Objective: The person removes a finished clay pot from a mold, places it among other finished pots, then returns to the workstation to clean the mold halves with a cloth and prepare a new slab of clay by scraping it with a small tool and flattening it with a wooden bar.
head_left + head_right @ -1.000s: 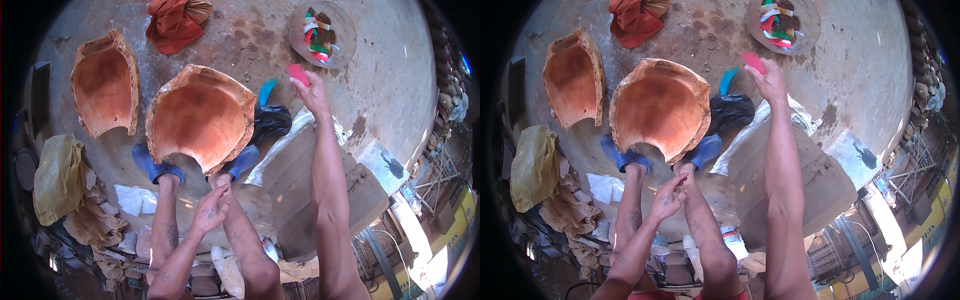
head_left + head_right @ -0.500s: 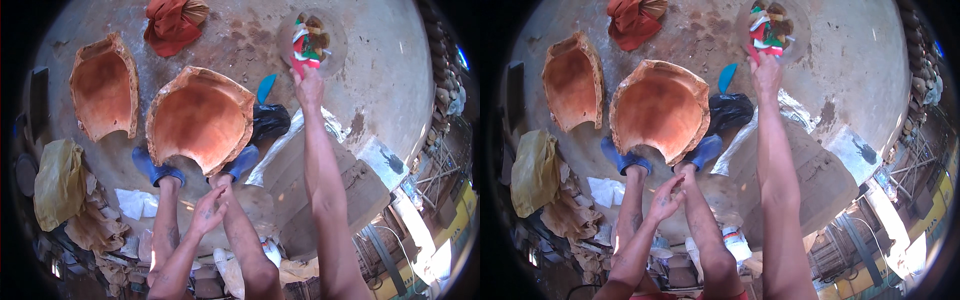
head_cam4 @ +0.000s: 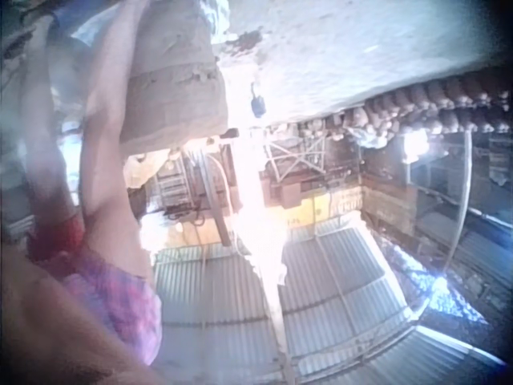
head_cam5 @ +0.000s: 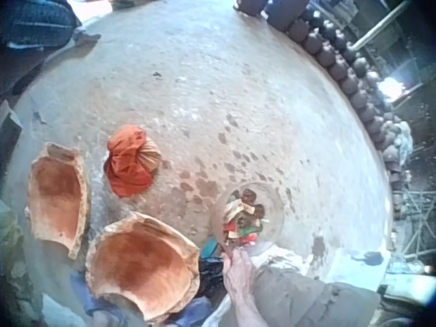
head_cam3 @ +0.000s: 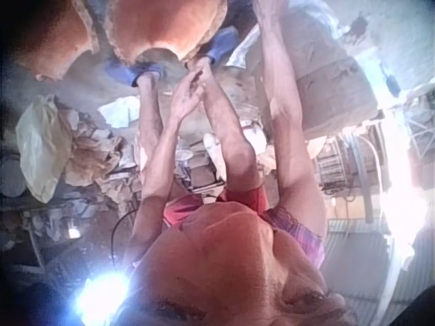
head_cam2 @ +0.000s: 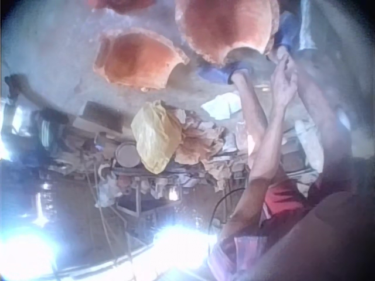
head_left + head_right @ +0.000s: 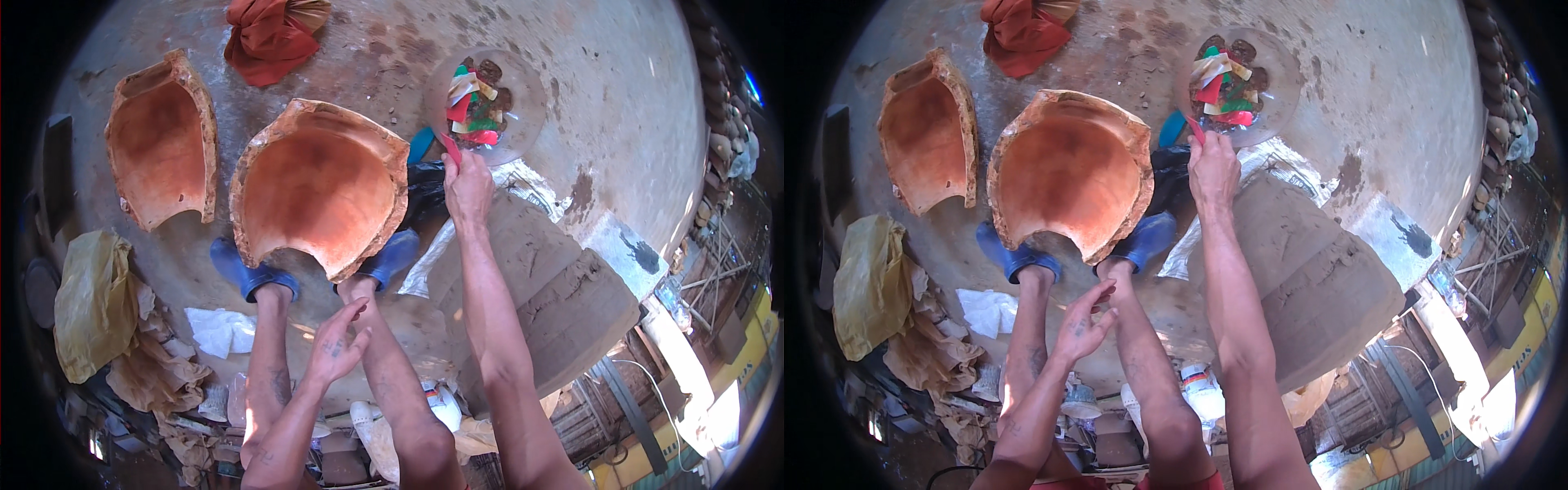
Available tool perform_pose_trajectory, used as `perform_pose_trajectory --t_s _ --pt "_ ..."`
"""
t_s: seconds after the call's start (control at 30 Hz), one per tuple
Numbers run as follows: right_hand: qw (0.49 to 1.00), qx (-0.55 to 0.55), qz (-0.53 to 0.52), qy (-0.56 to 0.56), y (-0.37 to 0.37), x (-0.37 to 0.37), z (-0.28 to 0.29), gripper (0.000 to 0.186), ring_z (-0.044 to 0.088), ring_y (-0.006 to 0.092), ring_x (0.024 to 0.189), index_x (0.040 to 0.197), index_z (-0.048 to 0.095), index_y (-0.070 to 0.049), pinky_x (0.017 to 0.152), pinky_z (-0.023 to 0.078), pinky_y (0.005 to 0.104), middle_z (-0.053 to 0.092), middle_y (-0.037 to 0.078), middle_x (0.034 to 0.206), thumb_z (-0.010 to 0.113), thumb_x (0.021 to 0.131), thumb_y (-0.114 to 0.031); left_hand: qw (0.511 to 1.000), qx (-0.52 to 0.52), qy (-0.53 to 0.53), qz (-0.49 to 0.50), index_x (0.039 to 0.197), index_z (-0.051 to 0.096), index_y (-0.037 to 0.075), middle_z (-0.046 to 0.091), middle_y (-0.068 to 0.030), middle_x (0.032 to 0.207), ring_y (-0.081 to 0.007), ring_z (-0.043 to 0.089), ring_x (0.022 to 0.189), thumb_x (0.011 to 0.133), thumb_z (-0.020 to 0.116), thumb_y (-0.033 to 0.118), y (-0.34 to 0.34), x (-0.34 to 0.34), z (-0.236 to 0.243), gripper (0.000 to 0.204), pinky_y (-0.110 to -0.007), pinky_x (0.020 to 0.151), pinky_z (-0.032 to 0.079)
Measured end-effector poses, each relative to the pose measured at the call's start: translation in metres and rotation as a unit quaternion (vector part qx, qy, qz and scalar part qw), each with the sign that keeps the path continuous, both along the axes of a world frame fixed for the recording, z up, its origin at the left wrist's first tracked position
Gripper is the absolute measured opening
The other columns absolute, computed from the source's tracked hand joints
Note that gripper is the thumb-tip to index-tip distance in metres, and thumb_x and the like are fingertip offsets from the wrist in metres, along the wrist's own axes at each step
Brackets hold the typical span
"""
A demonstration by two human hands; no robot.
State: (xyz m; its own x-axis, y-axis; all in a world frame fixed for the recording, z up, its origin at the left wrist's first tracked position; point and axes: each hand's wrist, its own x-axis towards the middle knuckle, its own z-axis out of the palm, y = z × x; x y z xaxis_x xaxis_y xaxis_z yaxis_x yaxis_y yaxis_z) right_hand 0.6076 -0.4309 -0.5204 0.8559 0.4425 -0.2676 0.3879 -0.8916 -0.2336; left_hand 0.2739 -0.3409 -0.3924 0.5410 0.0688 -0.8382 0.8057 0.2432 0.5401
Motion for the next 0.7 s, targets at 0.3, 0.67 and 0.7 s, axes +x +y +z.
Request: perform_pose_trajectory --t_s 0.3,0.67,0.7 --pt "0.989 0.073 -0.02 -0.125 -0.011 0.113 -0.005 0.027 0.072 0.0509 0.101 0.118 0.067 0.0 0.091 0.053 0.0627 0.072 0.028 0.109 0.053 0.108 -0.022 1.0 -0.003 0.004 -0.027 0.155 0.06 0.007 0.069 -0.0164 0.15 -0.0315 0.07 0.131 0.097 0.074 0.011 -0.007 0.006 0.003 0.06 -0.045 0.111 0.057" --pt "0.988 -0.138 -0.074 0.007 0.026 0.145 -0.093 0.028 0.079 0.0446 0.109 0.107 0.084 -0.001 0.099 0.062 0.0516 0.08 0.029 0.111 0.074 0.088 -0.019 0.998 0.038 0.005 -0.04 0.153 0.062 0.008 0.072 -0.0168 0.146 -0.0329 0.072 0.13 0.097 0.075 0.014 -0.026 0.024 0.004 0.058 -0.045 0.108 0.057" --pt "0.987 -0.141 -0.076 0.006 0.02 0.147 -0.093 0.028 0.079 0.0446 0.109 0.107 0.084 -0.001 0.099 0.062 0.0516 0.08 0.029 0.111 0.074 0.088 -0.019 0.999 0.03 0.005 -0.03 0.153 0.061 0.006 0.072 -0.0174 0.144 -0.0318 0.071 0.131 0.098 0.074 0.012 -0.032 0.023 0.004 0.057 -0.044 0.109 0.057"
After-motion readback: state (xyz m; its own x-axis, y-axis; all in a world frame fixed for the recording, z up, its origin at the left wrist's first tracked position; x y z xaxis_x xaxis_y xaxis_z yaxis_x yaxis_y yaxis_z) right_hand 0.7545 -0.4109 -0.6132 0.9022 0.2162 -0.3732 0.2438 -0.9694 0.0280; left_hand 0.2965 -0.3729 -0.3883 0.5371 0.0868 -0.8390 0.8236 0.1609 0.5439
